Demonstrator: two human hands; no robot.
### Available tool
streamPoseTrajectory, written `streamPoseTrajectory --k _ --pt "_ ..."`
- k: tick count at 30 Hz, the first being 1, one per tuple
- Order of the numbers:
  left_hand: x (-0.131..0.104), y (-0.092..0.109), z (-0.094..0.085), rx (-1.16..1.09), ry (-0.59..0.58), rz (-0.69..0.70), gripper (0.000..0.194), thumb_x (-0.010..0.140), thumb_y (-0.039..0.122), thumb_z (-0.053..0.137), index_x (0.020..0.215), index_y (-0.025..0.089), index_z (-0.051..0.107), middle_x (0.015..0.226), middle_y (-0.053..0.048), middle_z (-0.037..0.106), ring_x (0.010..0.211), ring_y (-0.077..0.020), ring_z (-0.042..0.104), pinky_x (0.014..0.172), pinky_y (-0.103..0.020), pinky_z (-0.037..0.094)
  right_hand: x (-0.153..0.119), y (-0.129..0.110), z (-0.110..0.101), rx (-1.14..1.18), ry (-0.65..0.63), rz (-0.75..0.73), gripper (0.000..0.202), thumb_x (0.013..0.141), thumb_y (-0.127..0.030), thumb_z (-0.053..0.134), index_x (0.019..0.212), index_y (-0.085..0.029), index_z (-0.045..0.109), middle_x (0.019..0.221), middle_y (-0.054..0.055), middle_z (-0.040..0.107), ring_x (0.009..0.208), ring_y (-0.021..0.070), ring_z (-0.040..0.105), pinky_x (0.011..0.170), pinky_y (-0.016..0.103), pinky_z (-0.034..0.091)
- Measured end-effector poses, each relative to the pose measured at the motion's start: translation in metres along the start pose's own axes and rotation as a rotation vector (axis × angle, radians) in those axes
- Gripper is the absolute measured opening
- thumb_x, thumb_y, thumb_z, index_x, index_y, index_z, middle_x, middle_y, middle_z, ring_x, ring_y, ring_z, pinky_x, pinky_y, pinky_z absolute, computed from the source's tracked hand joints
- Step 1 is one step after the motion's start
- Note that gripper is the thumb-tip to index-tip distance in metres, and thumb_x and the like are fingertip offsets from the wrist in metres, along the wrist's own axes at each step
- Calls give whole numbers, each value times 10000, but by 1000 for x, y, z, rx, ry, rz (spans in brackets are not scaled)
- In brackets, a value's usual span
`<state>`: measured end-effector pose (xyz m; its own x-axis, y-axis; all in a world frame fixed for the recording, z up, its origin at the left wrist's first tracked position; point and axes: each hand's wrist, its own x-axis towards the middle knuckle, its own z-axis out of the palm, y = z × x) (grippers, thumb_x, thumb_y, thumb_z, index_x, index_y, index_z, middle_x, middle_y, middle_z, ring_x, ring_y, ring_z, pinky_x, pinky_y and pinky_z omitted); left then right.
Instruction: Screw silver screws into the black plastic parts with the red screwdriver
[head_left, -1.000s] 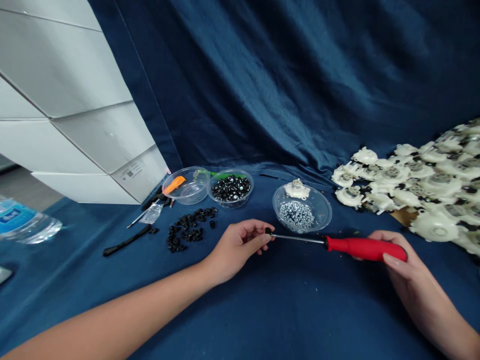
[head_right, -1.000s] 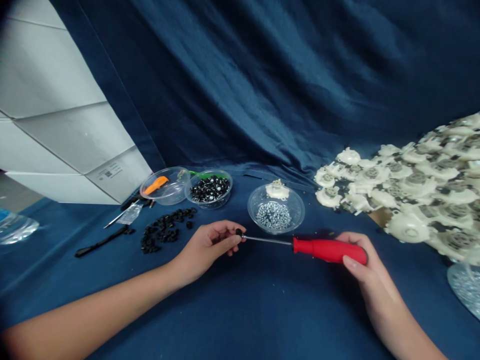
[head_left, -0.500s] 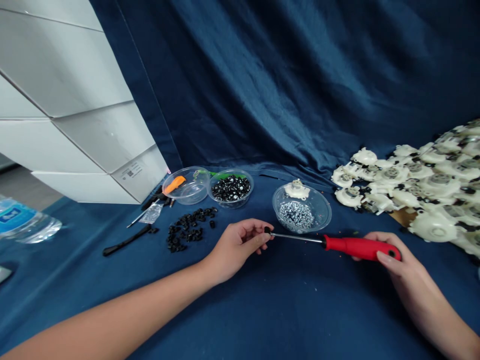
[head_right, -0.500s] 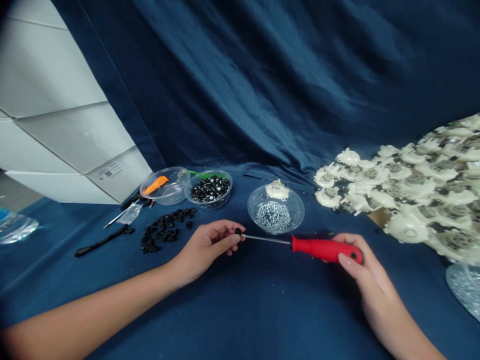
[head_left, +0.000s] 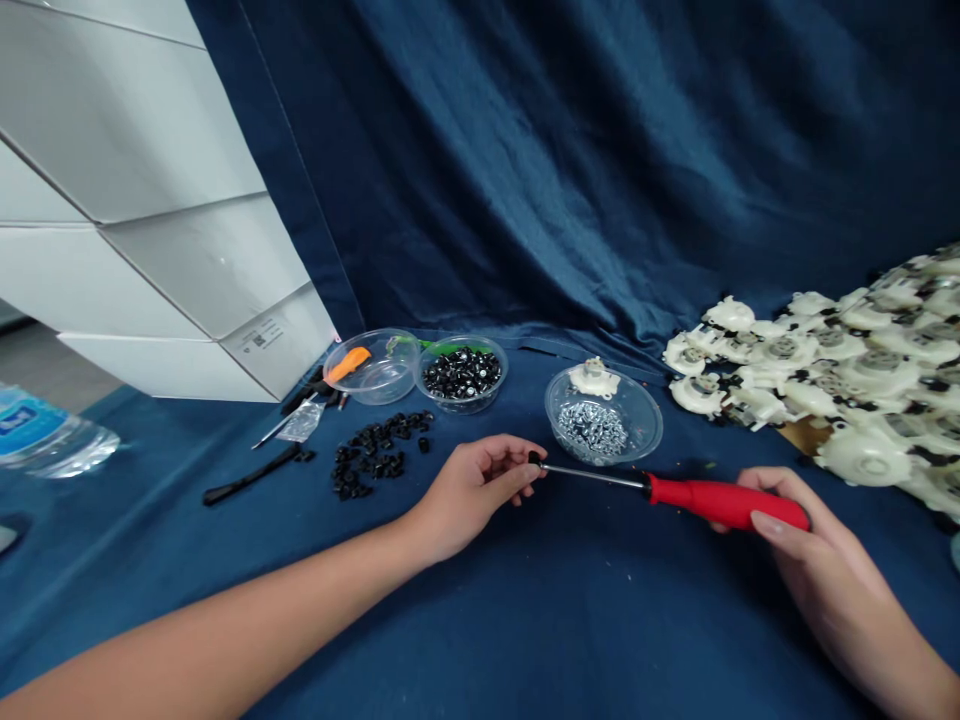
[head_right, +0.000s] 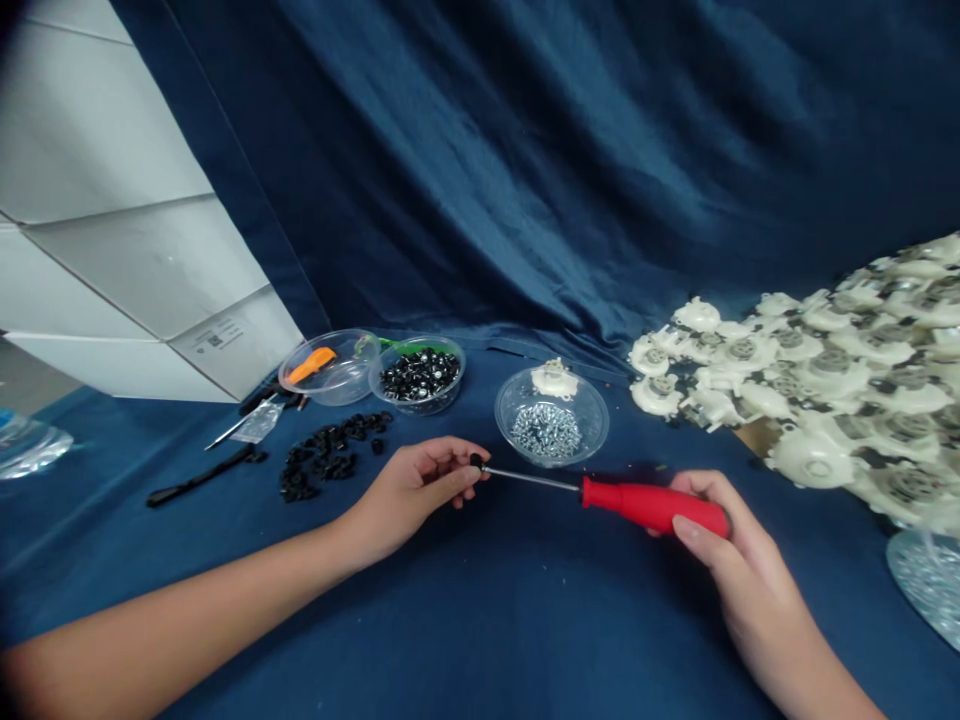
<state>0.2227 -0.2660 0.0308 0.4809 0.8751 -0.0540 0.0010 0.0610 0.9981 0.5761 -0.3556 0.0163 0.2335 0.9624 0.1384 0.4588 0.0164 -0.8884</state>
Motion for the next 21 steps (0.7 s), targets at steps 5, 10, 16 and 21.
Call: streamPoseTrajectory --k 5,10,16,21 --pt "-1 0 0 -5 -15 10 243 1015 325 743 1200 168 761 971 -37 754 780 -119 646 725 -257 539 2 -3 -7 -94 -55 15 526 971 -676 575 642 -267 595 618 23 551 585 219 516 554 325 406" --pt "0 1 1 0 -3 5 257 1007 328 752 1206 165 761 964 -39 750 786 -125 651 725 -261 542 -1 2 2 5 67 14 399 874 -675 682 1099 -345 675 998 5 693 886 275 610 694 328 472" --pt "1 1 0 -7 -8 3 250 1009 329 751 1200 168 757 974 -39 754 786 -120 651 725 -256 541 2 10 -6 -90 -67 -15 444 973 -663 572 757 -291 680 735 28 644 714 251 576 676 348 443" --pt "0 1 0 2 -10 -1 254 1008 335 749 1200 168 757 976 -39 751 800 -126 654 735 -261 546 0 5 0 -16 67 -21 351 896 -668 662 1053 -355 677 963 -6 665 852 248 583 690 314 453"
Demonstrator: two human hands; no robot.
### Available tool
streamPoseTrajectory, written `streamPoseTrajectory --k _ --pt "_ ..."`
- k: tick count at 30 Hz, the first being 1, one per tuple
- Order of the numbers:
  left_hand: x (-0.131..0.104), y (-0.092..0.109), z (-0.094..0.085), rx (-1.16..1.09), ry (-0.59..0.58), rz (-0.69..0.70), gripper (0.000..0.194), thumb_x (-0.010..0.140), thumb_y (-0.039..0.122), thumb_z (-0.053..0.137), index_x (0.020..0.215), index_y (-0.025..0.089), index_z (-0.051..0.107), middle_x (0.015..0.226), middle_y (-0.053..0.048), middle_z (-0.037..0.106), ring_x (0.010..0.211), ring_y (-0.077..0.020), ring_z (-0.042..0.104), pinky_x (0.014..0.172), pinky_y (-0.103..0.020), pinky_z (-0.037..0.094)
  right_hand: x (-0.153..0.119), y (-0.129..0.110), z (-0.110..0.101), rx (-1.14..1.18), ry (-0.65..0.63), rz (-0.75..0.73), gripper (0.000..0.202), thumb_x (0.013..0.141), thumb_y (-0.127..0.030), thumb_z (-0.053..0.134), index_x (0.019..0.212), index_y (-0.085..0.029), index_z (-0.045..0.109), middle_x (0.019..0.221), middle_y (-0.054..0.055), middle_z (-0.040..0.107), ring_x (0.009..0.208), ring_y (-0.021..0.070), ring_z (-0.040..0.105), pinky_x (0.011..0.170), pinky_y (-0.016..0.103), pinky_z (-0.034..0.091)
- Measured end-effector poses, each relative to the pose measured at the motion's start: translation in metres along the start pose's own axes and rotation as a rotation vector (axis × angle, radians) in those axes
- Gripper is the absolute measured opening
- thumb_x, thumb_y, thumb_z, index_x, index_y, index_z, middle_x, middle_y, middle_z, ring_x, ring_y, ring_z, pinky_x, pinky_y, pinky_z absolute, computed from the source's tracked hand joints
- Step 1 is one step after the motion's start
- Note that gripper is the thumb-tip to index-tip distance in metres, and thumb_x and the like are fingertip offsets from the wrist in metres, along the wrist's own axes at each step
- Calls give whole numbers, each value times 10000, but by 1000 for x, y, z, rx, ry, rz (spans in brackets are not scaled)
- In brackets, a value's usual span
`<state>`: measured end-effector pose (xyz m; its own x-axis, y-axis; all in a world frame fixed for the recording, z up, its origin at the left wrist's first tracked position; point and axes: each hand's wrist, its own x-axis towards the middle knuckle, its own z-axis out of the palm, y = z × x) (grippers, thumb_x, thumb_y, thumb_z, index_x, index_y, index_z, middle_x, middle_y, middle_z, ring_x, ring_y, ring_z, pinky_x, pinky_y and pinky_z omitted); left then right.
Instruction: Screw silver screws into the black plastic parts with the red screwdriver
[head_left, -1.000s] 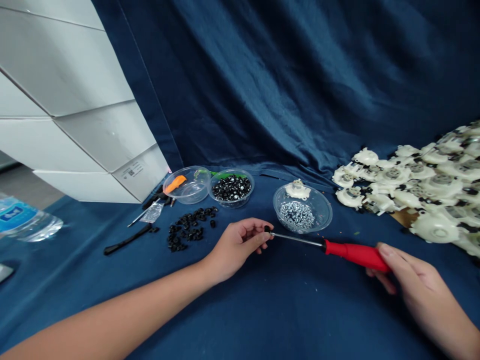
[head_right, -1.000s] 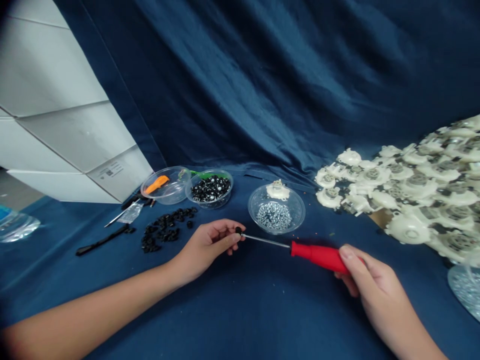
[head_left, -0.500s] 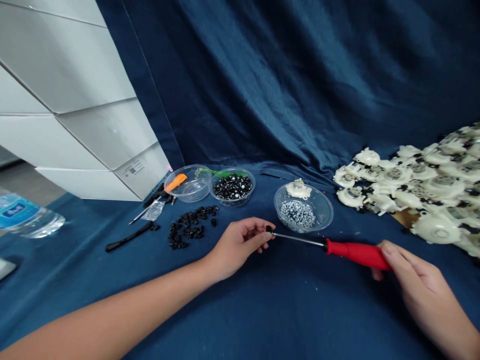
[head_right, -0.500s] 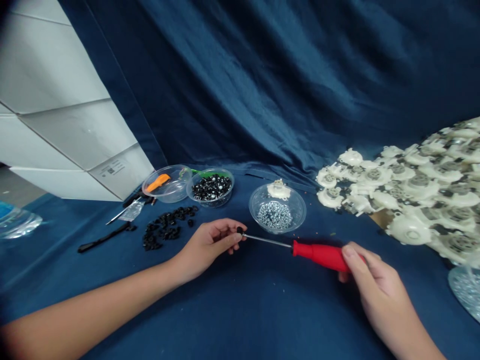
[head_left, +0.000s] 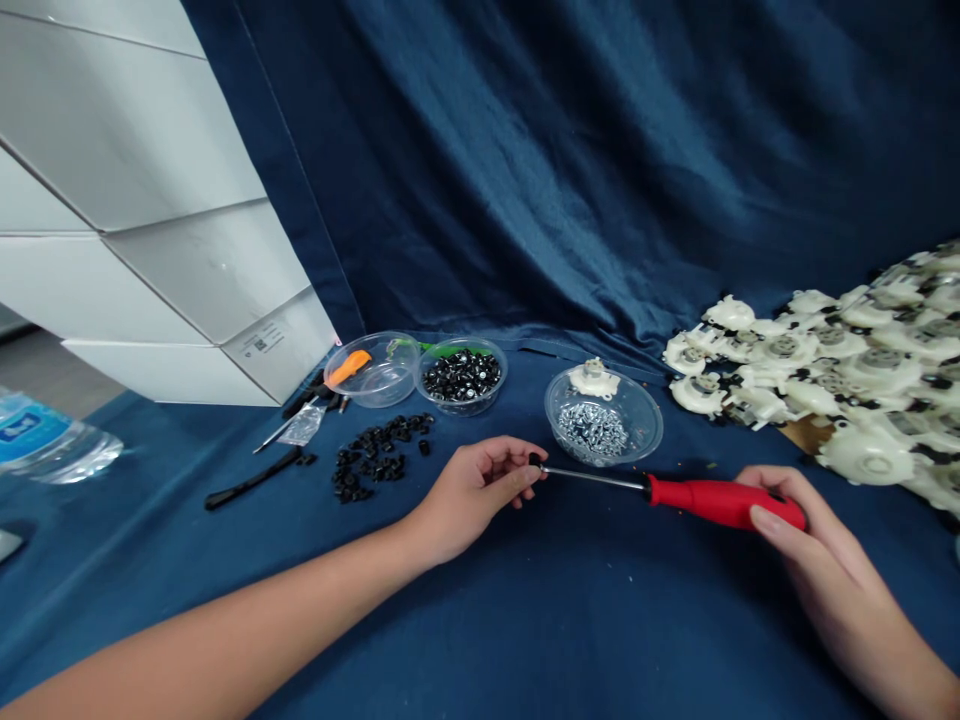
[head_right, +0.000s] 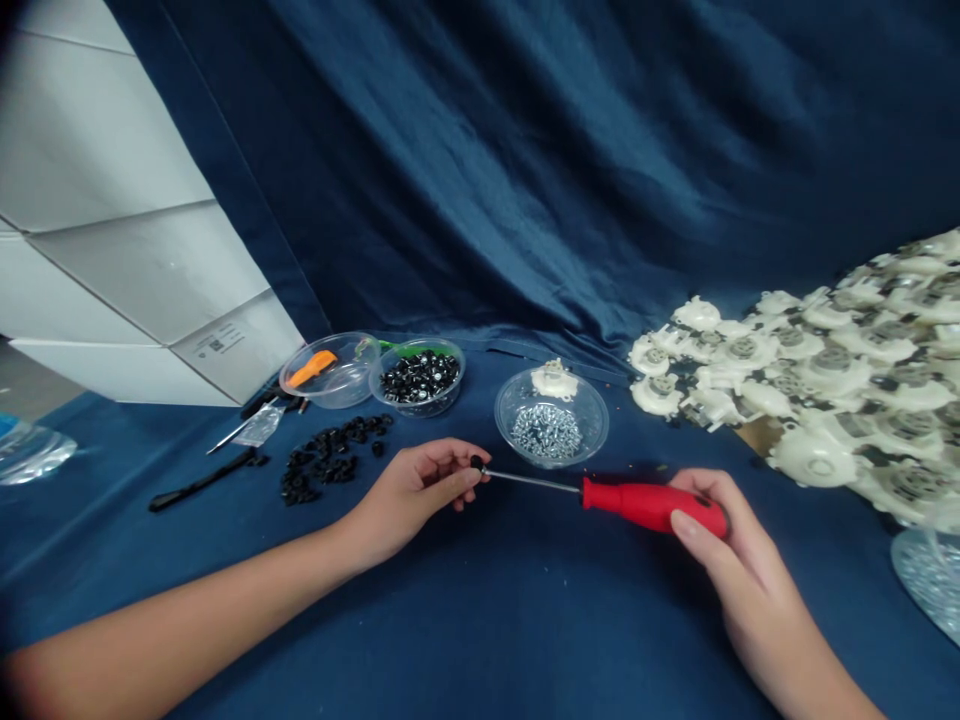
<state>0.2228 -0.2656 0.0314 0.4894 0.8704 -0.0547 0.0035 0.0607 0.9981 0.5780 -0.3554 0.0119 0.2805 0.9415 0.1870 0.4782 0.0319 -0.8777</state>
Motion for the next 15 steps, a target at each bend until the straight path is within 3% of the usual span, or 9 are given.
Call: streamPoseTrajectory --k 3,8,12,15 --pt "0 0 0 -5 7 -9 265 1007 347 752 1199 165 752 977 -43 752 800 -131 654 727 -263 546 0 0 -1 3 -18 10 377 873 -676 685 1069 -354 686 954 0 686 854 259 605 677 315 488" --pt "1 0 0 -29 -4 -6 248 1002 330 764 1192 171 753 982 -36 755 786 -120 649 727 -254 541 2 2 -5 -57 -64 34 377 943 -668 629 940 -306 734 879 39 720 843 280 638 689 342 505" --pt "1 0 0 -38 9 -3 240 1004 326 762 1187 171 758 960 -30 744 778 -118 643 718 -251 540 -2 -2 5 -6 -7 47 409 931 -677 628 1145 -336 696 1120 22 719 1037 297 642 805 349 509" --pt "1 0 0 -50 25 -8 256 999 342 770 1188 169 756 975 -38 745 795 -124 648 716 -254 543 -4 -3 6 1 -25 50 438 893 -668 688 1193 -349 673 1103 11 721 1001 282 647 790 338 521"
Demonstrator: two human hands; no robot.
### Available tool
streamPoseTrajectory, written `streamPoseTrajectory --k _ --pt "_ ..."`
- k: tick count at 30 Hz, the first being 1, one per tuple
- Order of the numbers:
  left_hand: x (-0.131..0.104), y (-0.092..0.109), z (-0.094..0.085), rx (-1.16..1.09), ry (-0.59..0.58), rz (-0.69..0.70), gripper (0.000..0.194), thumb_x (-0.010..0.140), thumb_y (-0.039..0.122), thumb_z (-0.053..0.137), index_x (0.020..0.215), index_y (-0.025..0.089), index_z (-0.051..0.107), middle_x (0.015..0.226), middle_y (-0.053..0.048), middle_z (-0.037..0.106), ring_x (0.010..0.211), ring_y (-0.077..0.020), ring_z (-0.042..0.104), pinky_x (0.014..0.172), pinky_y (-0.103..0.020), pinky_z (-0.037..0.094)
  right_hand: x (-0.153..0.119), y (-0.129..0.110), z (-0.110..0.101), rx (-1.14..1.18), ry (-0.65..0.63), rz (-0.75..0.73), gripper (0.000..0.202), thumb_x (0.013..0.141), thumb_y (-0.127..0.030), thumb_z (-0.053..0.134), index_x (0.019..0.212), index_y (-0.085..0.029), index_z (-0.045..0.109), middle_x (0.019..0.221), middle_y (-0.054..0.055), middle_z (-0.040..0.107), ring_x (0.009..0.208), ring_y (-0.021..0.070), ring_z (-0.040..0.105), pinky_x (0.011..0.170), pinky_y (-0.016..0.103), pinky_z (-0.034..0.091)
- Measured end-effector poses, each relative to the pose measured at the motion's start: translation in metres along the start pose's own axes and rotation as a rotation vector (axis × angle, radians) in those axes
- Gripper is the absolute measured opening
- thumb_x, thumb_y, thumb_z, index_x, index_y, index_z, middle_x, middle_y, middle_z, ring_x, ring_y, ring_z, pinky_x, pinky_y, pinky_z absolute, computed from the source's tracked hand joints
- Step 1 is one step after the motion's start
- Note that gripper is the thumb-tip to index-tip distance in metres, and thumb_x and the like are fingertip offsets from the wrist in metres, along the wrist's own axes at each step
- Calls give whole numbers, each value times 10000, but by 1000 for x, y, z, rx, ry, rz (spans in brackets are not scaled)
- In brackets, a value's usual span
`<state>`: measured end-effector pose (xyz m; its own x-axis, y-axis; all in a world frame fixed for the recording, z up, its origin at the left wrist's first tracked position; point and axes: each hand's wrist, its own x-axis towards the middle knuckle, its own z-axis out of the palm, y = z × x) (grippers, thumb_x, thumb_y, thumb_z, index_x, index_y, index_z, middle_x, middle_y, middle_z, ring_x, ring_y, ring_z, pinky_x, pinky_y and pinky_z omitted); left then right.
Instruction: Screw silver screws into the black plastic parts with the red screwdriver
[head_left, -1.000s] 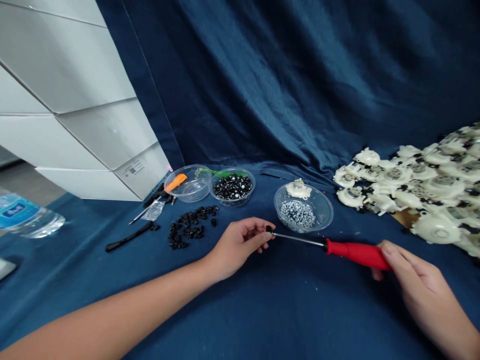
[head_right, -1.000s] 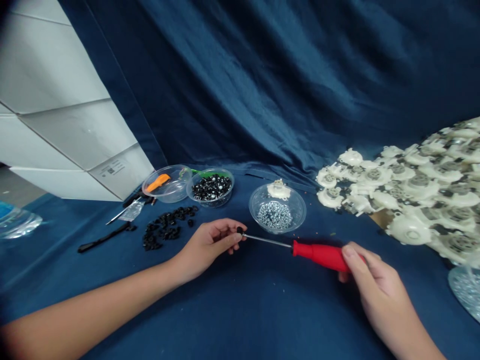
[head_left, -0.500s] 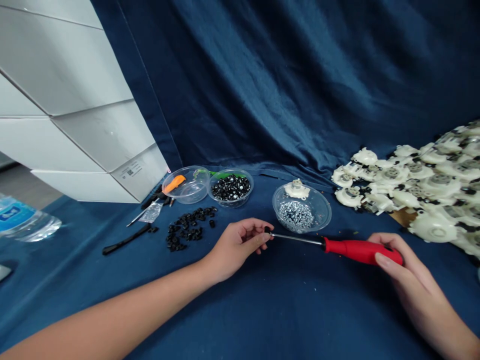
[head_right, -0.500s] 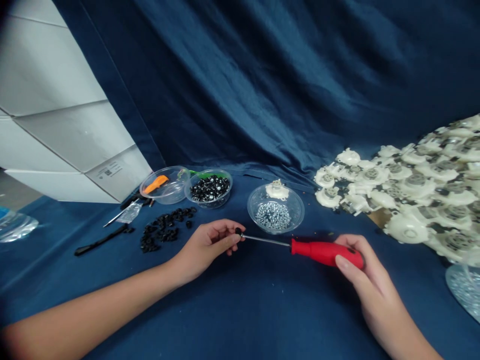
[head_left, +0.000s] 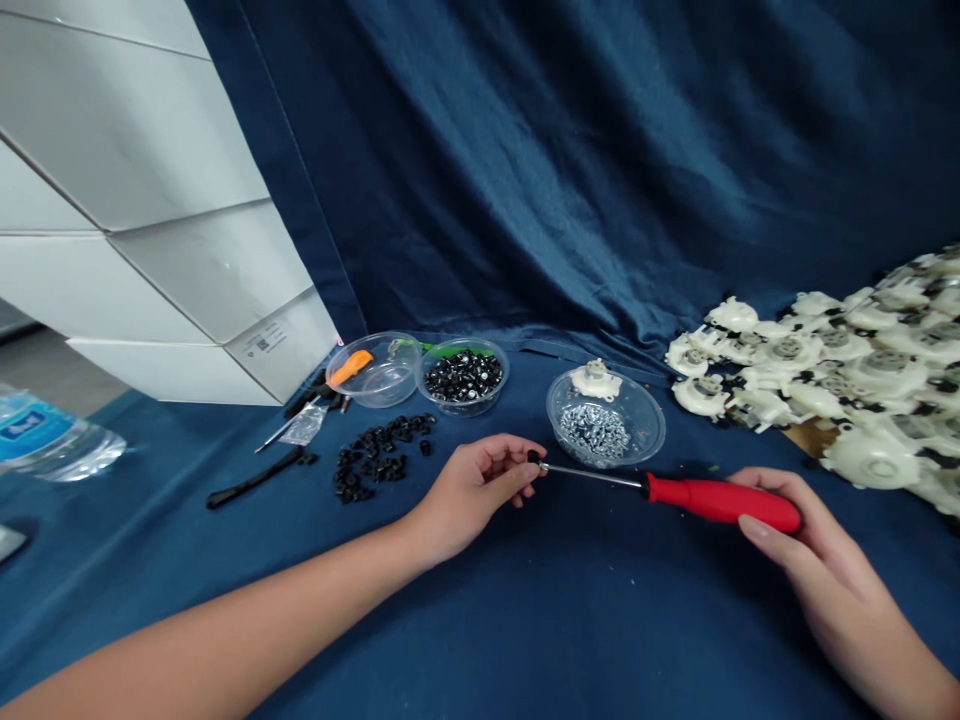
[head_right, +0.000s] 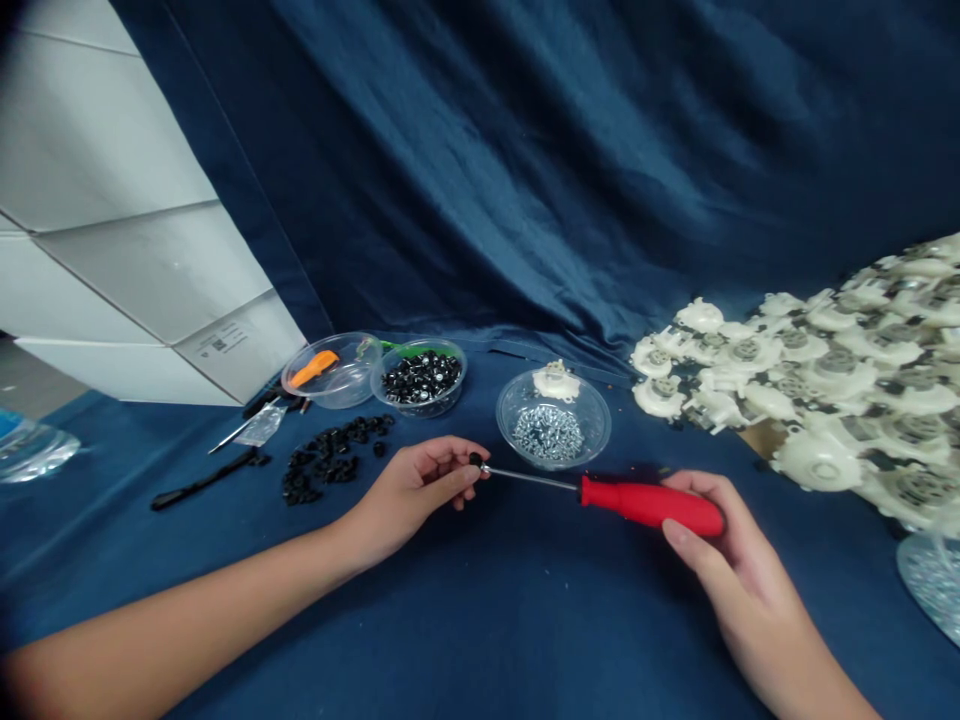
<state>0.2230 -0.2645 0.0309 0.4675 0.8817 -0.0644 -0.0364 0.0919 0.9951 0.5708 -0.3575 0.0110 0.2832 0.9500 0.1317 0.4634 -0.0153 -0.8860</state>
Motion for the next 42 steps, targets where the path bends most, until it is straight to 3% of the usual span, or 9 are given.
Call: streamPoseTrajectory --k 6,10,13,17,20,26,32,38,42 --pt "-1 0 0 18 -18 1 262 1004 349 764 1195 170 751 998 -47 754 801 -128 651 730 -262 547 4 2 -13 -88 -186 -12 540 1027 -651 491 663 -272 616 663 38 597 611 215 516 544 327 424" --pt "-1 1 1 2 12 -3 272 988 357 780 1184 169 754 1002 -53 756 792 -133 649 711 -264 541 5 8 -8 -22 -117 -34 373 958 -663 599 983 -304 700 872 35 729 826 273 666 677 339 518" --pt "0 1 1 -10 29 -8 275 978 362 790 1173 171 760 989 -53 754 790 -138 648 706 -267 541 3 11 -6 38 -56 -34 471 864 -659 717 1201 -334 658 981 17 767 902 284 703 756 342 549" --pt "0 2 1 -9 13 -8 264 985 355 786 1170 169 759 981 -48 755 795 -135 652 712 -262 541 1 5 -12 -9 -138 -5 358 962 -641 616 942 -293 696 759 23 687 731 249 627 659 330 496" --pt "-1 2 0 4 -6 1 254 997 343 775 1181 169 760 987 -47 759 797 -130 653 721 -259 544 2 -1 -12 -81 -193 0 543 1019 -658 497 665 -263 615 695 47 626 664 233 563 599 341 435" --pt "0 0 0 -7 11 -1 273 990 347 778 1193 166 757 1015 -58 762 805 -139 656 715 -264 543 1 3 -2 46 -50 -10 402 906 -664 651 1152 -346 655 986 -3 736 930 275 674 785 345 502" --pt "-1 2 1 15 5 -6 281 986 373 779 1179 170 758 990 -55 758 798 -142 652 721 -271 542 3 4 -13 -38 -196 10 512 1008 -665 523 699 -269 624 688 40 632 666 230 576 599 324 469" --pt "-1 3 1 35 15 -11 292 974 402 782 1168 184 768 969 -52 747 795 -153 650 726 -291 552 6 12 -8 56 -77 9 461 880 -669 695 1181 -321 663 988 23 745 898 270 676 750 327 531" --pt "-1 0 1 18 17 -2 291 981 391 780 1182 182 758 995 -56 752 805 -150 653 718 -280 547 3 7 -10 86 -190 82 395 967 -645 624 883 -264 686 702 15 654 617 201 590 608 307 490"
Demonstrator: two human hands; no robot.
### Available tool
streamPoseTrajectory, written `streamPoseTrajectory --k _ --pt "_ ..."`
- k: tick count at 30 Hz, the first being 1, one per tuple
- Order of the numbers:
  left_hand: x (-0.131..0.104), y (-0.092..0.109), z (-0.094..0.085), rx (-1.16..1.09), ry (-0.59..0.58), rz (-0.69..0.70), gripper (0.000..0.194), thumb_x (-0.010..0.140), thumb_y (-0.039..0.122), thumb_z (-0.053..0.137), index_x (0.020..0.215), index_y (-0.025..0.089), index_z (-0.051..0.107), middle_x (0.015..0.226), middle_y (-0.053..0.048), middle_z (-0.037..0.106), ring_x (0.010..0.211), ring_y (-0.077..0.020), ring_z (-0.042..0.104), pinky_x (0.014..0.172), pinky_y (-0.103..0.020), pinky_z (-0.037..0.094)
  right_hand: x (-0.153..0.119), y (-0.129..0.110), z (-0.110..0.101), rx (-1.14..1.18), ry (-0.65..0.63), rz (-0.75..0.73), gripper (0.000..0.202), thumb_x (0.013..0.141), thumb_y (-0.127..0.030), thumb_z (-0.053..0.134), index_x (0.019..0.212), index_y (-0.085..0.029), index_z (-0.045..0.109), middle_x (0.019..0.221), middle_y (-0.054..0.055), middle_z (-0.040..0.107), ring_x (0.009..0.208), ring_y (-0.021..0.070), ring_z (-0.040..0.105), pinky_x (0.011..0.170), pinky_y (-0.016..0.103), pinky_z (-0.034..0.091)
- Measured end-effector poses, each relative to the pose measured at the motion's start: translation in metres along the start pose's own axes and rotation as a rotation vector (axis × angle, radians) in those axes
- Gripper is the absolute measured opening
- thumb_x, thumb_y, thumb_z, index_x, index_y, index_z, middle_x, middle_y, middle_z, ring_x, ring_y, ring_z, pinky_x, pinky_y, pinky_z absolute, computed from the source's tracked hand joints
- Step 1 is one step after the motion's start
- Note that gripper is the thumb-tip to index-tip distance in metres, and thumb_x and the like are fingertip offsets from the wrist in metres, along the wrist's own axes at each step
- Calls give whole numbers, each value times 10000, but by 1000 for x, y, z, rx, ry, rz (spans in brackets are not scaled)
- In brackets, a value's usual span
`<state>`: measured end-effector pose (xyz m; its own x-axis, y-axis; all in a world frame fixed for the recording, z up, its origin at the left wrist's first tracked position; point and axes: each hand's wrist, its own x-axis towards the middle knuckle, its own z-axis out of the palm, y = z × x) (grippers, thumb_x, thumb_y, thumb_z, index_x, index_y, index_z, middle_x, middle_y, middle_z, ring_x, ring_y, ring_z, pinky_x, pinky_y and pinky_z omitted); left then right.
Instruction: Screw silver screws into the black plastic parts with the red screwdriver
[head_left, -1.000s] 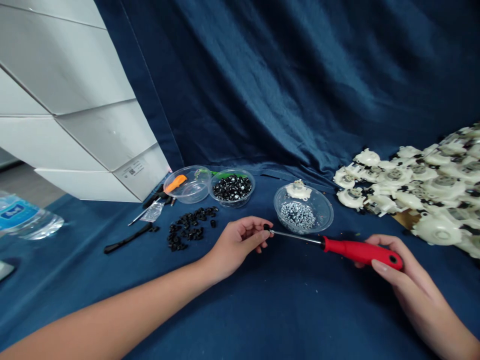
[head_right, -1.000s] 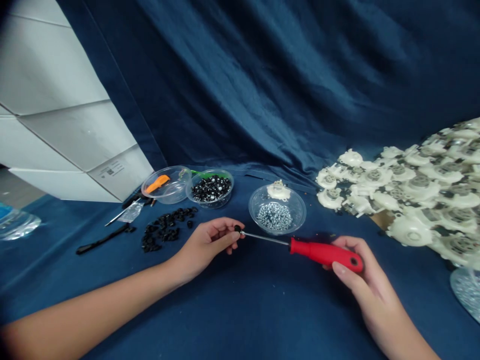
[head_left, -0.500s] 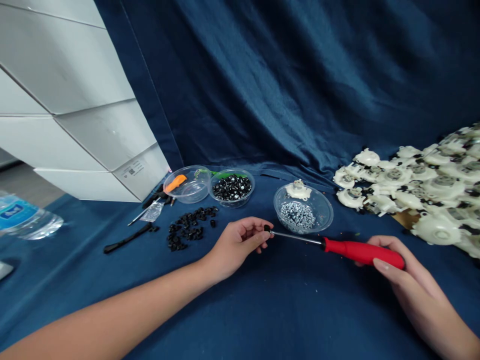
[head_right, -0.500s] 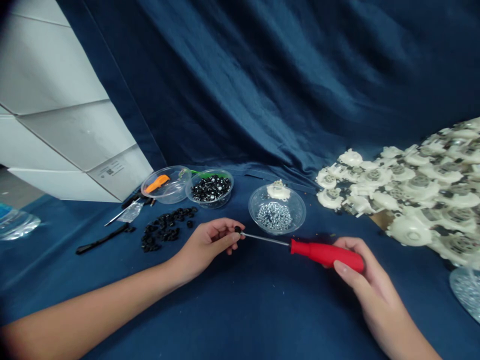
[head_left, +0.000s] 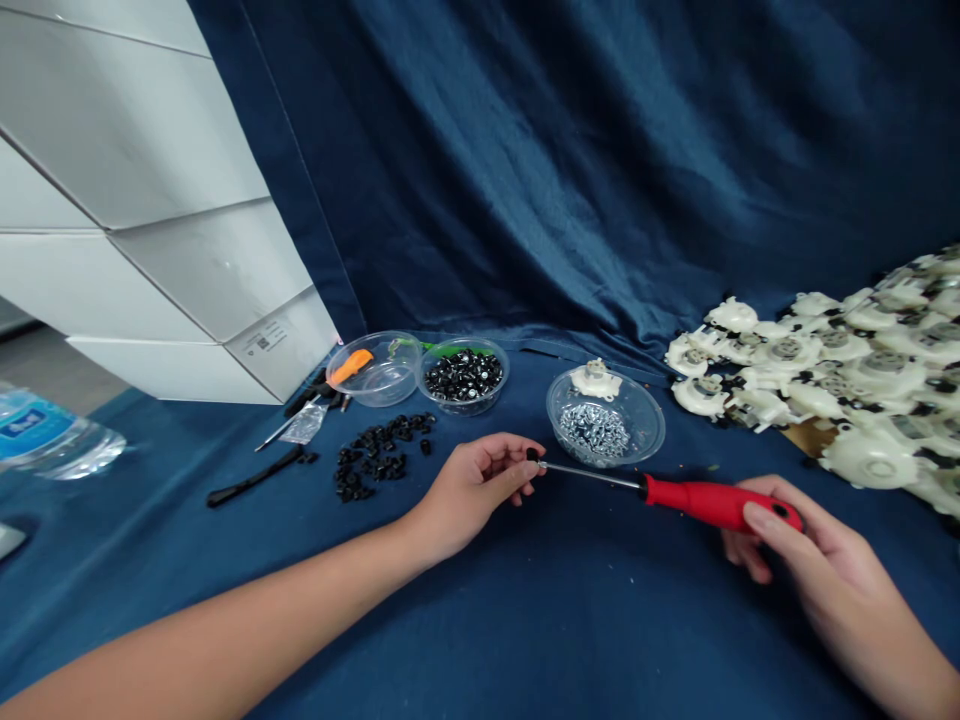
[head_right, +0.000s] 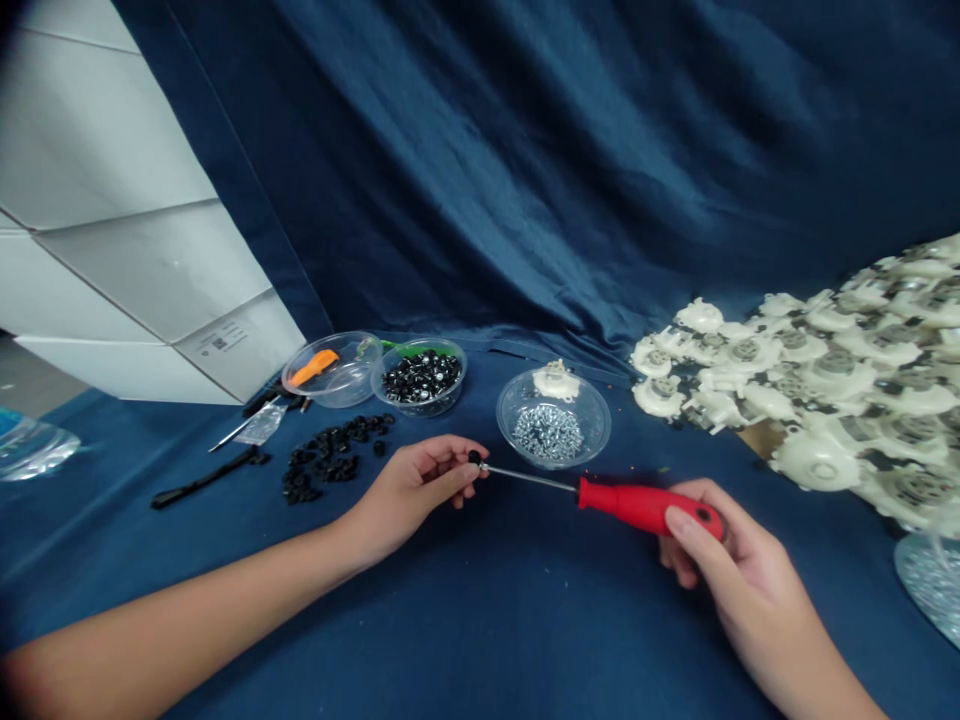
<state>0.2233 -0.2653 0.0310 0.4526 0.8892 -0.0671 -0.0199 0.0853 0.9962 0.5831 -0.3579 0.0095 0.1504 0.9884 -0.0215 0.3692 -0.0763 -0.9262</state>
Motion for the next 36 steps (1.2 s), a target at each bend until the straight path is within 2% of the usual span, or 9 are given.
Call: streamPoseTrajectory --k 2,4,7,10,13,17,23,29,36 --pt "0 -1 0 2 -12 6 281 991 378 773 1191 182 755 1006 -54 753 807 -144 652 719 -273 545 -1 -3 -1 -35 -40 36 549 1012 -652 557 656 -237 604 568 13 542 495 164 475 498 300 402" --pt "0 0 0 11 -23 5 273 999 370 764 1196 181 756 994 -48 749 803 -140 649 726 -271 543 -1 -4 -1 -49 -37 29 589 1014 -672 536 620 -235 581 578 28 550 544 182 514 517 302 407" --pt "0 2 0 10 -20 -1 276 992 370 768 1188 176 761 942 -36 732 787 -141 643 726 -275 541 2 -1 2 -14 42 -45 413 946 -679 622 962 -272 689 790 33 701 789 255 650 708 330 511" --pt "-1 3 1 5 -5 -6 292 980 380 775 1182 170 761 956 -44 734 791 -147 646 718 -277 540 4 2 3 45 85 -83 449 891 -630 720 1182 -295 656 897 23 749 852 267 690 767 339 539" --pt "0 2 1 -3 -2 -7 294 982 384 775 1187 173 758 989 -53 745 801 -150 650 713 -276 541 3 1 0 -3 -6 -68 372 978 -622 630 917 -261 695 705 13 665 672 213 623 659 308 499" --pt "0 0 0 -13 -16 7 266 995 362 773 1192 183 762 985 -41 748 802 -136 649 720 -265 542 1 -3 -1 -104 -68 -31 586 1053 -650 466 659 -243 614 613 24 586 608 196 559 611 316 438" --pt "0 1 0 -25 -12 5 241 1009 339 766 1189 179 764 980 -34 745 793 -120 645 720 -254 543 0 -6 8 11 108 -55 407 911 -648 687 1122 -301 659 959 10 725 940 283 660 782 342 478" --pt "-1 2 1 -4 -29 6 256 1019 346 755 1211 176 756 1003 -43 753 793 -118 646 731 -257 542 2 -1 -4 -175 -64 -10 605 1045 -677 457 635 -246 572 651 21 597 618 191 523 595 305 416" --pt "-2 1 0 -20 -9 7 266 1006 350 768 1196 165 755 983 -38 741 786 -119 643 716 -253 539 4 9 0 -7 66 -75 424 911 -643 707 1168 -309 667 988 3 731 910 239 663 743 281 501"
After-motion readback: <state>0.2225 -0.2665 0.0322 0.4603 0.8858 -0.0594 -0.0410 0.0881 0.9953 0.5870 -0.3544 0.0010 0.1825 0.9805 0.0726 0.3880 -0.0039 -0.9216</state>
